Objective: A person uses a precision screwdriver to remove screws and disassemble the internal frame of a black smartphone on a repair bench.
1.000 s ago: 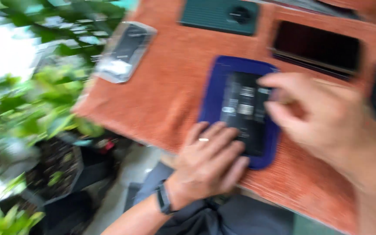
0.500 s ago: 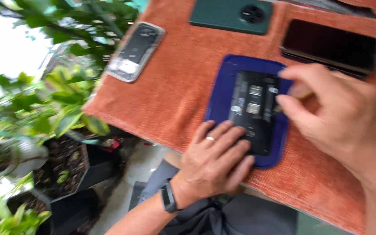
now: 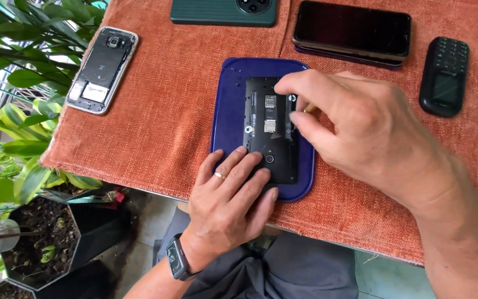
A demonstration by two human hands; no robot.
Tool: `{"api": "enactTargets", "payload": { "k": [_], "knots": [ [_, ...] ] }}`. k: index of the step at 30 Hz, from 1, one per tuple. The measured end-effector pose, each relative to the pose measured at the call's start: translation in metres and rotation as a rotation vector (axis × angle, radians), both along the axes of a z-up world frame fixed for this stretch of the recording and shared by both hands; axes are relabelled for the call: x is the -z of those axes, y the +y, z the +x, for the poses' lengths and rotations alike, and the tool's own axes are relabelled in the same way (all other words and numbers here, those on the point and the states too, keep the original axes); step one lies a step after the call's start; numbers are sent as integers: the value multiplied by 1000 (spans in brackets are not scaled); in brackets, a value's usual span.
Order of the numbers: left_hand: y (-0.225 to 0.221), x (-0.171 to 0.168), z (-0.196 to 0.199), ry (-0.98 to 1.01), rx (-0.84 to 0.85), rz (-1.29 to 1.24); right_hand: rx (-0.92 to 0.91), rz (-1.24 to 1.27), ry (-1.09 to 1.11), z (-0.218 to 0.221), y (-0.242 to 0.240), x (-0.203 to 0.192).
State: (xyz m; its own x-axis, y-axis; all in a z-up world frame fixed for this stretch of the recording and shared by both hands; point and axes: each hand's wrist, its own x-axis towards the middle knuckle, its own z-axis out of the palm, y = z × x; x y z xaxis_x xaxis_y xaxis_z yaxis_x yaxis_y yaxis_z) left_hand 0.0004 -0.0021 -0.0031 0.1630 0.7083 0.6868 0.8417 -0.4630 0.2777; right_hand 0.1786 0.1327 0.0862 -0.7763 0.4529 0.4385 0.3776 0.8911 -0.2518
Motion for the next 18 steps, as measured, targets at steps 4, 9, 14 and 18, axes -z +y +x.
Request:
{"api": "enactTargets", "payload": {
  "k": [4, 9, 14, 18],
  "knots": [
    [0, -1, 0, 10, -6, -7, 74, 133, 27, 0, 4, 11],
    [0, -2, 1, 5, 3, -3, 1, 19, 30, 0, -3, 2],
    [-1, -9, -1, -52, -8, 56, 87, 155, 34, 4, 4, 28],
    [-8, -11, 0, -95, 12, 66, 158, -287, 197, 8, 15, 72]
  ]
}}
